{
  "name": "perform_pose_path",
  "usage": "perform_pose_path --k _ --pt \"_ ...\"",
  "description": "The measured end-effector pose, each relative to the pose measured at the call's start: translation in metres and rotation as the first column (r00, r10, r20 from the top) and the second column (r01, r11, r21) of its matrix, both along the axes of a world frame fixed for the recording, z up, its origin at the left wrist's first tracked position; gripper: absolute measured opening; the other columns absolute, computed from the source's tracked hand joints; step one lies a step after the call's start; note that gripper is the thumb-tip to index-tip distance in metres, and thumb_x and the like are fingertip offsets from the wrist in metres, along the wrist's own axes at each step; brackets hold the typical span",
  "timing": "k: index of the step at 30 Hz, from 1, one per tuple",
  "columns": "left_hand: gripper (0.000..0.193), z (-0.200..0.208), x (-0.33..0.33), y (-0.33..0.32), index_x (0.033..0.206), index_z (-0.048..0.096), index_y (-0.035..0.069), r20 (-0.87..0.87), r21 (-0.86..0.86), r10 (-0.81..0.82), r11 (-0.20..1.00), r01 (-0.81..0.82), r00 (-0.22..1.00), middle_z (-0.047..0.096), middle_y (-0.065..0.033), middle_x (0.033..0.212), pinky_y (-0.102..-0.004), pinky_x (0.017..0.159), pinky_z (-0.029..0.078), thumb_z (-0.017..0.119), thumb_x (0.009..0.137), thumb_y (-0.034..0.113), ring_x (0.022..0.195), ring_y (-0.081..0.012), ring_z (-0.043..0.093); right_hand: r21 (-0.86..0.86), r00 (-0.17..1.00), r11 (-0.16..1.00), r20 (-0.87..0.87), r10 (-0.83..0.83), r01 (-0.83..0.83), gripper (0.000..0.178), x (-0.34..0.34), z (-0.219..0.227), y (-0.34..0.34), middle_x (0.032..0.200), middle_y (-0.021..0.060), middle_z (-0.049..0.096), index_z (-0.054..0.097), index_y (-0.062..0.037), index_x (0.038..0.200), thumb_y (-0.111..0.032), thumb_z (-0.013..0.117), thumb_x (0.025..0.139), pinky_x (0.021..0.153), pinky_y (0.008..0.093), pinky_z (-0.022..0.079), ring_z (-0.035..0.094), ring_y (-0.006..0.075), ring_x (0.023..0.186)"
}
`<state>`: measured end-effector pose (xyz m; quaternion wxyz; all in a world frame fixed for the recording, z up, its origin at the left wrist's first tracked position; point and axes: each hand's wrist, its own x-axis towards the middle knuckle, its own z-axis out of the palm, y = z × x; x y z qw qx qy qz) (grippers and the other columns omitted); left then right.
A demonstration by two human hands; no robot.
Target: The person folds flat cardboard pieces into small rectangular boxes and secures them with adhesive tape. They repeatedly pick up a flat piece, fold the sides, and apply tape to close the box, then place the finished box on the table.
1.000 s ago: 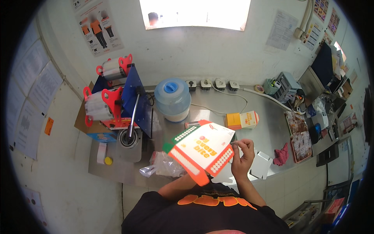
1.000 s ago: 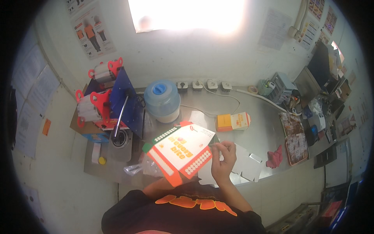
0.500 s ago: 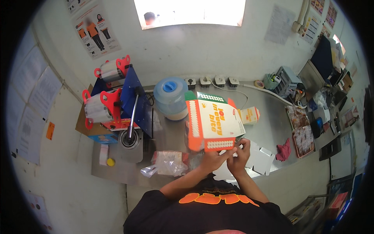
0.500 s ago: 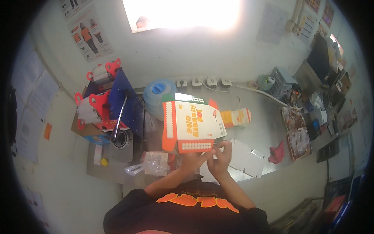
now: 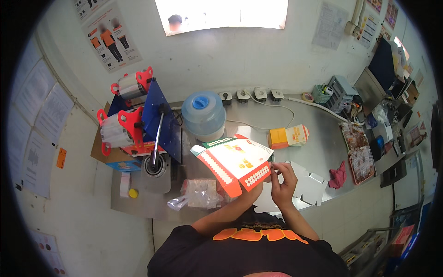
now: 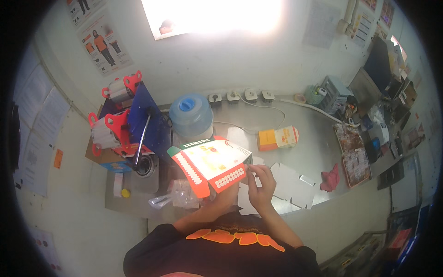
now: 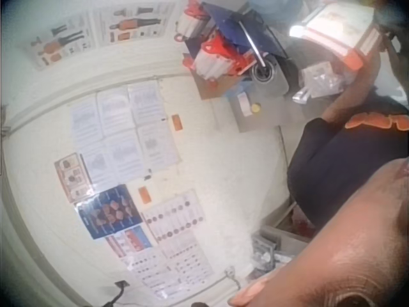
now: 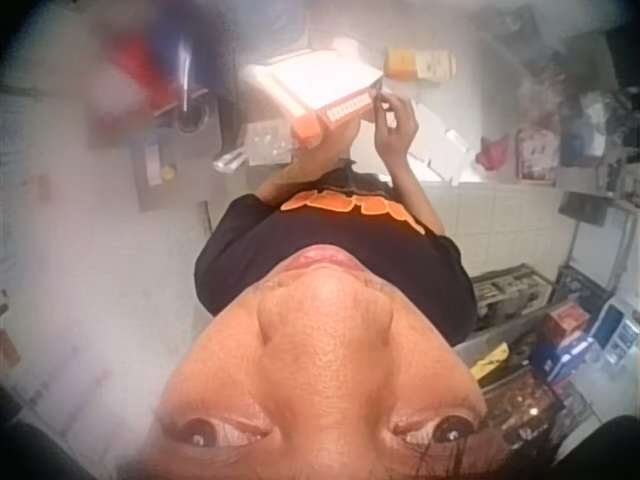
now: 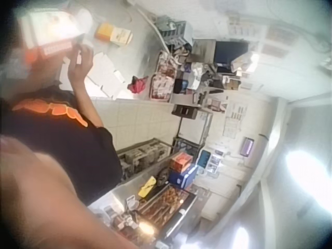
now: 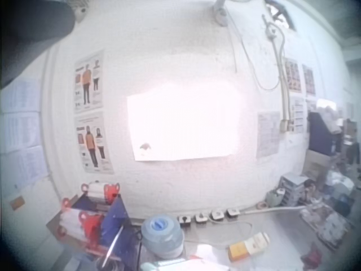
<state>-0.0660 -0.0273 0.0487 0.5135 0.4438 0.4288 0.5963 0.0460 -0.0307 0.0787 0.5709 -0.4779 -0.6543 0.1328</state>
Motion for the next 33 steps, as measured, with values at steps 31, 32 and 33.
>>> perform_pose_path --k 31,32,33 --pt "0.027 0.027 -0.031 0.016 0.117 0.064 0.001 -0.731 -0.117 -0.485 0.782 0.612 0.48 0.067 -0.0149 0.106 -0.0378 0.092 0.049 0.066 0.094 0.016 0.098 -0.0285 0.064 -0.589 0.958 0.759 -0.116 0.261 -0.278 0.028 0.031 0.03 0.0 0.059 0.0123 0.059 0.065 0.0018 0.093 -0.023 0.056 0.102 0.054 0.0382 0.046 0.058 0.0237 0.052" --pt "0.028 0.032 -0.031 0.008 0.113 0.067 0.002 -0.773 0.147 -0.193 0.872 0.467 0.604 0.066 -0.0168 0.099 -0.0414 0.086 0.05 0.07 0.088 0.013 0.092 -0.033 0.064 -0.542 0.976 0.82 -0.003 0.218 -0.185 0.029 0.032 0.027 0.001 0.058 0.0132 0.059 0.065 0.0016 0.092 -0.024 0.057 0.102 0.053 0.038 0.045 0.058 0.0235 0.05" --pt "0.026 0.045 -0.03 0.007 0.112 0.069 0.003 -0.725 0.407 0.106 0.863 0.299 0.681 0.066 -0.0152 0.095 -0.0417 0.084 0.051 0.069 0.088 0.012 0.088 -0.0316 0.064 -0.48 0.98 0.873 0.11 0.164 -0.092 0.029 0.033 0.026 0.003 0.058 0.0142 0.058 0.065 0.0014 0.091 -0.025 0.057 0.101 0.052 0.0379 0.045 0.057 0.0233 0.049"
